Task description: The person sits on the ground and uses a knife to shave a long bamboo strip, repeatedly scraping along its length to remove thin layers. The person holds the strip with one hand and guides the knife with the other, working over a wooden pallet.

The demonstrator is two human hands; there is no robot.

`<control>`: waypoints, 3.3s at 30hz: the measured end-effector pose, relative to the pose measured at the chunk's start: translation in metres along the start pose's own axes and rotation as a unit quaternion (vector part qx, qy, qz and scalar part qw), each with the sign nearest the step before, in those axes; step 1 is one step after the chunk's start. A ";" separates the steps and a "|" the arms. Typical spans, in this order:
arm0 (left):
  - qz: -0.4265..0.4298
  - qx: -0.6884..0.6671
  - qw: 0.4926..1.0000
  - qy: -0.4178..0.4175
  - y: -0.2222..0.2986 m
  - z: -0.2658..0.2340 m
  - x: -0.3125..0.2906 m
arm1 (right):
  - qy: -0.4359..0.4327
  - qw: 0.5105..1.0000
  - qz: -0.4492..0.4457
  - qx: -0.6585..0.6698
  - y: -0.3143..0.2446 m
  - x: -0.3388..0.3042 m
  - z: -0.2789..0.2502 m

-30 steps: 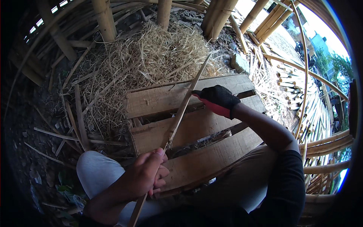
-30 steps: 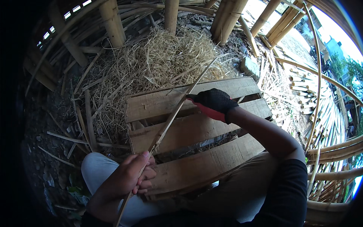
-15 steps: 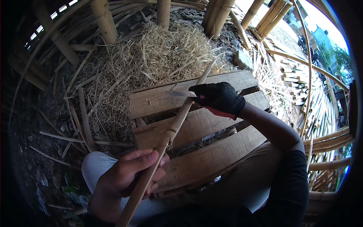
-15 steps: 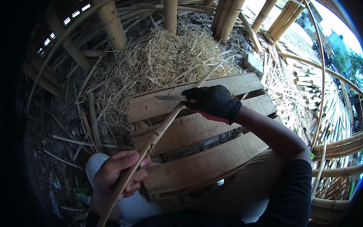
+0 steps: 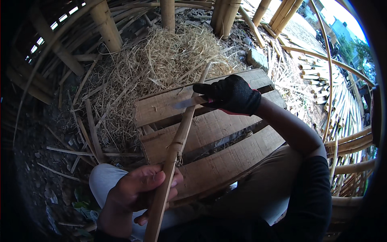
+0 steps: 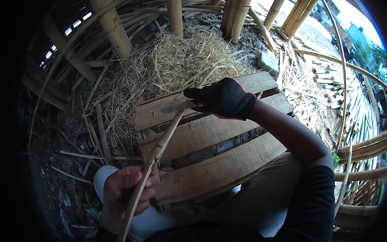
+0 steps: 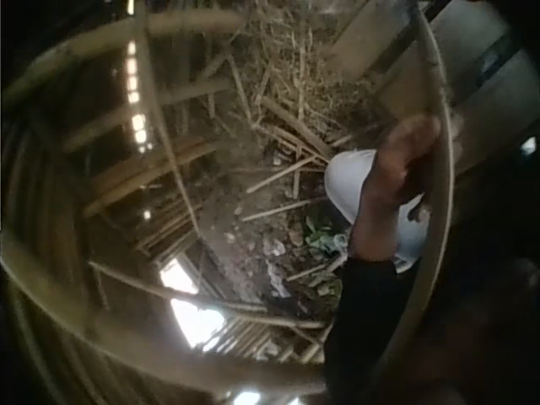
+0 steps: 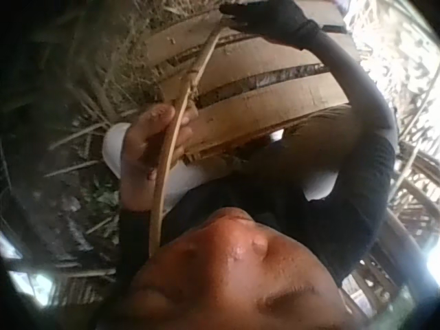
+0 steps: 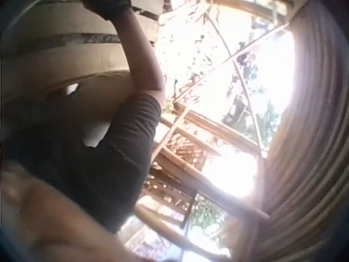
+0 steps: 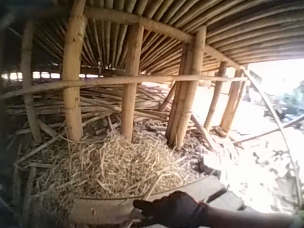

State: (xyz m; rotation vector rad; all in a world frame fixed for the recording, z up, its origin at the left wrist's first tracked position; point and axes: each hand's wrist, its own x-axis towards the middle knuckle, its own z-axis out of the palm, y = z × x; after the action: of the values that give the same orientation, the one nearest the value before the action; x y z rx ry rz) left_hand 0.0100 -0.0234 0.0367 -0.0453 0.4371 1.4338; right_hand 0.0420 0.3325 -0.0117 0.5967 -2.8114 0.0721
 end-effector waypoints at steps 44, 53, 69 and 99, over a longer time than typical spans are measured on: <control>0.159 -0.130 0.978 -0.030 0.014 -0.020 -0.007 | -0.257 0.961 0.022 0.096 0.040 -0.042 0.006; 0.164 -0.102 0.979 -0.061 0.015 -0.009 -0.008 | -0.160 0.974 -0.005 0.160 0.015 -0.030 -0.011; 0.186 -0.120 0.973 -0.062 0.015 -0.013 -0.004 | -0.176 0.952 0.230 -0.095 0.033 -0.039 0.003; 0.170 -0.109 0.979 -0.038 0.017 -0.017 -0.006 | -0.056 0.963 0.138 -0.226 0.008 -0.014 0.030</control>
State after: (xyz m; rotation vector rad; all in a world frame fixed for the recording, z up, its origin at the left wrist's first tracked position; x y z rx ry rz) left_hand -0.0115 -0.0311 0.0266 -0.0955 0.2283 1.8107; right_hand 0.0431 0.3423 -0.0441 0.1050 -2.8525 -0.5500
